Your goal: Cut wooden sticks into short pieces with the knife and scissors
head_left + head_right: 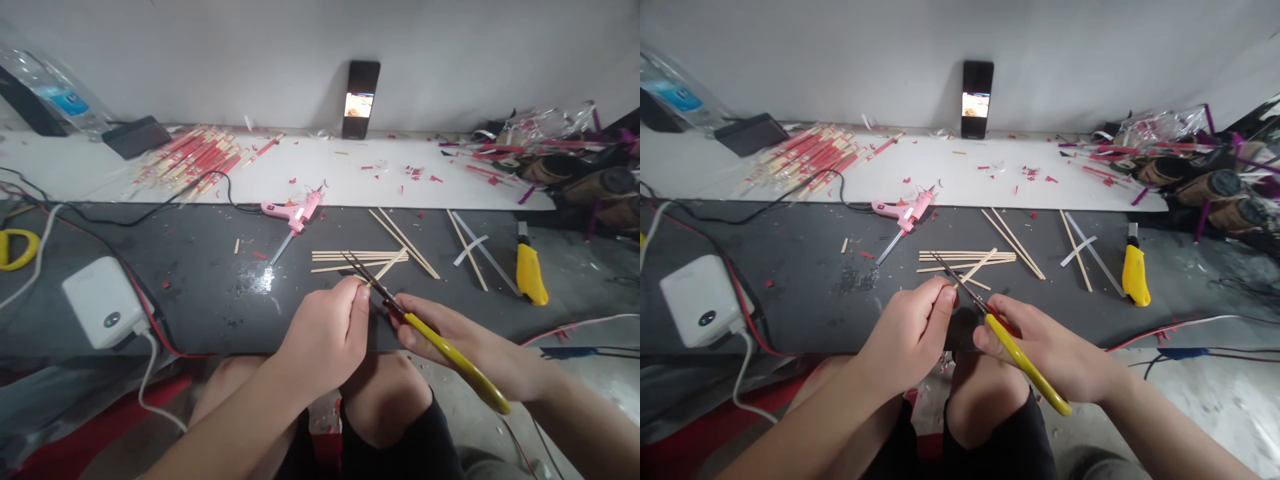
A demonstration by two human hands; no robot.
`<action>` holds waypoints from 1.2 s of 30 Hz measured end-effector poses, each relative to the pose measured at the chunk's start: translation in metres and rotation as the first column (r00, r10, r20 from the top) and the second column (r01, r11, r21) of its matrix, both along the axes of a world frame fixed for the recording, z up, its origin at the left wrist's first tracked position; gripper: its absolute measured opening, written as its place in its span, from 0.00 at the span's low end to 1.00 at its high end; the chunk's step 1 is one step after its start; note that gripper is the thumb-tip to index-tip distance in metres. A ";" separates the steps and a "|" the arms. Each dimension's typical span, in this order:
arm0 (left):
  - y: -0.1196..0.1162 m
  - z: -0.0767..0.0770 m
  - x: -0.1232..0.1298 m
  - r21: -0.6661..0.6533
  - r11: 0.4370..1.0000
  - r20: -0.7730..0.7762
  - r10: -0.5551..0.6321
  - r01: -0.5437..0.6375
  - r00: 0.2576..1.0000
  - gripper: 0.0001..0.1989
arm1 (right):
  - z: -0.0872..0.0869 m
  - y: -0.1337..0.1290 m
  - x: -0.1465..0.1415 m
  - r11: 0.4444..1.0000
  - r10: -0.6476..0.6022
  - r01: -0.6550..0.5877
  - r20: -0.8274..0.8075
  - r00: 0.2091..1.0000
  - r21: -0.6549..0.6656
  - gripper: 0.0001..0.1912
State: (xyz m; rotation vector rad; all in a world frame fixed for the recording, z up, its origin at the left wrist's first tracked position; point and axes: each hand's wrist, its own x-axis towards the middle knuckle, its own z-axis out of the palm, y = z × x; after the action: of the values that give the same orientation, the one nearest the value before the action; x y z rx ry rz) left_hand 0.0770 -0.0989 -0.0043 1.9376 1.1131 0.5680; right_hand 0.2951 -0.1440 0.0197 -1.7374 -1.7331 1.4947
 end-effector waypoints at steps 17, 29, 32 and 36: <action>0.003 -0.006 0.003 -0.666 0.735 0.394 0.199 0.129 0.897 0.19 | -0.002 -0.003 -0.014 0.997 -0.040 0.028 -0.152 0.988 -0.077 0.14; 0.000 0.007 0.006 -0.379 0.925 0.306 0.149 -0.023 0.940 0.19 | 0.015 -0.013 -0.008 0.978 -0.117 0.080 -0.186 0.976 -0.193 0.20; -0.009 0.005 0.013 -0.313 0.946 0.277 0.178 -0.086 0.944 0.19 | 0.024 -0.025 -0.014 0.970 -0.162 0.092 -0.318 0.934 -0.224 0.24; -0.001 0.001 0.009 -0.251 0.950 0.201 0.241 -0.188 0.950 0.19 | 0.020 -0.040 -0.019 0.983 -0.181 0.182 -0.091 0.979 -0.002 0.23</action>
State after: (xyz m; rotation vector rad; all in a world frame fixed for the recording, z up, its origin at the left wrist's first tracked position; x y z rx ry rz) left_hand 0.0862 -0.1003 -0.0037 1.5207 1.1926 0.7283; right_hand 0.2763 -0.1843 0.0395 -1.7438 -1.4895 1.4635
